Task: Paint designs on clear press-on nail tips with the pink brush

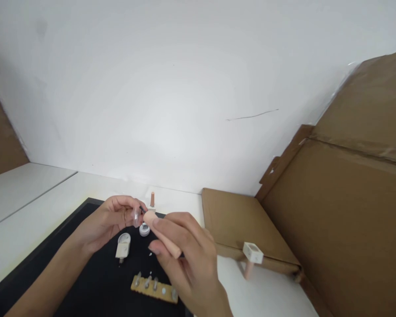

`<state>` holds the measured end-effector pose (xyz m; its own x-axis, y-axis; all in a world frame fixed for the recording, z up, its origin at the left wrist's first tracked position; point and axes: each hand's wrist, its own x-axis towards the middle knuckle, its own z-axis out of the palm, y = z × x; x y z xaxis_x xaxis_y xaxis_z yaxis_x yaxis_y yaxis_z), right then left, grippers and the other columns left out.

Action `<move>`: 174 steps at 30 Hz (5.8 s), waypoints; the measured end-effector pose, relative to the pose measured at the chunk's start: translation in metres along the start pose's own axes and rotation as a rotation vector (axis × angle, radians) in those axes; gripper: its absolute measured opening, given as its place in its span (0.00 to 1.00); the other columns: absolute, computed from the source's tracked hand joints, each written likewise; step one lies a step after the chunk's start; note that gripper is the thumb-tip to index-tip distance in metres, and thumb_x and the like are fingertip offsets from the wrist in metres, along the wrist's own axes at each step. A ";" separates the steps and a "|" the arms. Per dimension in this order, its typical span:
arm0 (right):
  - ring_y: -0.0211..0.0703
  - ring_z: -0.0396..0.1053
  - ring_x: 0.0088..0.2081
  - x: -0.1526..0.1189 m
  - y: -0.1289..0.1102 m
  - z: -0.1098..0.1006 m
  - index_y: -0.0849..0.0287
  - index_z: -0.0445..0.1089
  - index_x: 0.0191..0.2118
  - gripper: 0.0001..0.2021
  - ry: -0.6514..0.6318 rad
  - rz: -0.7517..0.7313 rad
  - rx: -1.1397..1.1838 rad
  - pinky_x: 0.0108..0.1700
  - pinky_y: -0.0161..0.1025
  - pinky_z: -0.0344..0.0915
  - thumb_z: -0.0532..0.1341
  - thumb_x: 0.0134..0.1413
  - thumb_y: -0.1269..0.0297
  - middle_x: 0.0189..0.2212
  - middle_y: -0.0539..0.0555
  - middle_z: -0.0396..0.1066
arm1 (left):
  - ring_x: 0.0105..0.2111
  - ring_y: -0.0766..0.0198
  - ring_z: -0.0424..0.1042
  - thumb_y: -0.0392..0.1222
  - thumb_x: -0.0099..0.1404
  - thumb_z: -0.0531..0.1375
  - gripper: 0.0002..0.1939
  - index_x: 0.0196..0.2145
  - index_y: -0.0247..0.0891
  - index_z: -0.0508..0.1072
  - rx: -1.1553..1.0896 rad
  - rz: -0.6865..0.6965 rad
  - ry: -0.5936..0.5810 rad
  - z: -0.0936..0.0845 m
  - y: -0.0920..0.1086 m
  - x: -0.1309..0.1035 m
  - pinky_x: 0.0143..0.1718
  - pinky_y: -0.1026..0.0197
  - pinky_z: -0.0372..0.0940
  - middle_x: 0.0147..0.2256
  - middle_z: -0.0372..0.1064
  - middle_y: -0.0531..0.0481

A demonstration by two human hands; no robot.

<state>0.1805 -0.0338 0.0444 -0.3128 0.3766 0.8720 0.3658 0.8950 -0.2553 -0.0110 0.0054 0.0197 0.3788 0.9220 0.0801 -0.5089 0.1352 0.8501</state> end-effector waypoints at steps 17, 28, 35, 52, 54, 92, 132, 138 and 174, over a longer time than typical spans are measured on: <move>0.40 0.70 0.29 -0.003 0.002 0.003 0.56 0.70 0.44 0.07 0.023 0.030 0.082 0.28 0.37 0.68 0.58 0.62 0.67 0.29 0.53 0.73 | 0.25 0.69 0.73 0.42 0.45 0.75 0.10 0.23 0.35 0.81 -0.030 0.003 -0.007 -0.003 0.001 0.001 0.31 0.68 0.67 0.29 0.78 0.50; 0.38 0.71 0.27 0.005 -0.001 0.000 0.56 0.70 0.42 0.06 -0.063 0.018 0.074 0.26 0.34 0.69 0.59 0.59 0.71 0.27 0.52 0.74 | 0.25 0.70 0.73 0.39 0.46 0.74 0.08 0.24 0.36 0.81 -0.025 0.011 -0.003 0.002 -0.002 0.002 0.31 0.69 0.67 0.29 0.78 0.50; 0.37 0.70 0.23 0.007 -0.002 0.001 0.57 0.70 0.39 0.06 -0.081 0.007 0.157 0.24 0.33 0.67 0.59 0.57 0.73 0.24 0.50 0.73 | 0.26 0.70 0.74 0.40 0.46 0.74 0.08 0.24 0.36 0.81 -0.032 0.004 0.005 -0.002 -0.001 0.004 0.31 0.70 0.68 0.30 0.78 0.50; 0.38 0.72 0.26 0.006 -0.002 -0.004 0.57 0.70 0.41 0.07 -0.120 -0.036 0.016 0.26 0.34 0.68 0.59 0.58 0.73 0.25 0.51 0.73 | 0.26 0.70 0.74 0.42 0.45 0.75 0.10 0.24 0.36 0.81 0.011 0.004 0.038 0.004 -0.001 0.004 0.31 0.70 0.68 0.29 0.79 0.50; 0.38 0.71 0.25 0.006 -0.002 -0.002 0.58 0.69 0.38 0.05 -0.119 -0.027 0.044 0.26 0.34 0.68 0.59 0.57 0.73 0.23 0.50 0.72 | 0.27 0.70 0.74 0.42 0.46 0.74 0.10 0.25 0.36 0.81 0.017 0.002 0.040 0.003 -0.001 0.004 0.33 0.69 0.68 0.30 0.79 0.50; 0.39 0.71 0.25 0.010 -0.005 -0.005 0.57 0.68 0.41 0.08 -0.145 -0.041 -0.098 0.25 0.35 0.66 0.57 0.57 0.74 0.25 0.51 0.72 | 0.28 0.64 0.73 0.42 0.50 0.72 0.08 0.27 0.36 0.82 0.164 0.098 0.095 0.007 0.001 0.002 0.35 0.61 0.67 0.27 0.78 0.48; 0.37 0.70 0.27 0.008 -0.001 -0.005 0.59 0.67 0.41 0.06 -0.132 -0.074 -0.061 0.26 0.33 0.65 0.57 0.60 0.73 0.26 0.51 0.71 | 0.26 0.70 0.72 0.44 0.48 0.73 0.10 0.28 0.35 0.82 0.102 0.045 0.080 0.009 0.003 0.003 0.32 0.69 0.67 0.25 0.77 0.51; 0.37 0.70 0.26 0.005 -0.001 -0.006 0.58 0.68 0.43 0.06 -0.131 -0.065 -0.055 0.26 0.33 0.66 0.57 0.61 0.71 0.26 0.51 0.71 | 0.26 0.70 0.72 0.44 0.49 0.73 0.10 0.28 0.35 0.82 0.087 0.052 0.068 0.006 0.002 0.003 0.32 0.69 0.67 0.24 0.76 0.51; 0.36 0.68 0.26 -0.002 -0.002 -0.008 0.57 0.69 0.44 0.09 -0.034 0.025 -0.061 0.27 0.34 0.65 0.59 0.58 0.73 0.28 0.51 0.72 | 0.23 0.70 0.68 0.53 0.55 0.67 0.17 0.27 0.34 0.78 0.195 -0.005 -0.025 -0.006 -0.006 0.001 0.28 0.66 0.61 0.24 0.73 0.51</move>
<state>0.1872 -0.0377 0.0466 -0.3318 0.4076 0.8508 0.4267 0.8692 -0.2500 -0.0122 0.0077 0.0118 0.4012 0.9119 0.0868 -0.3484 0.0642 0.9351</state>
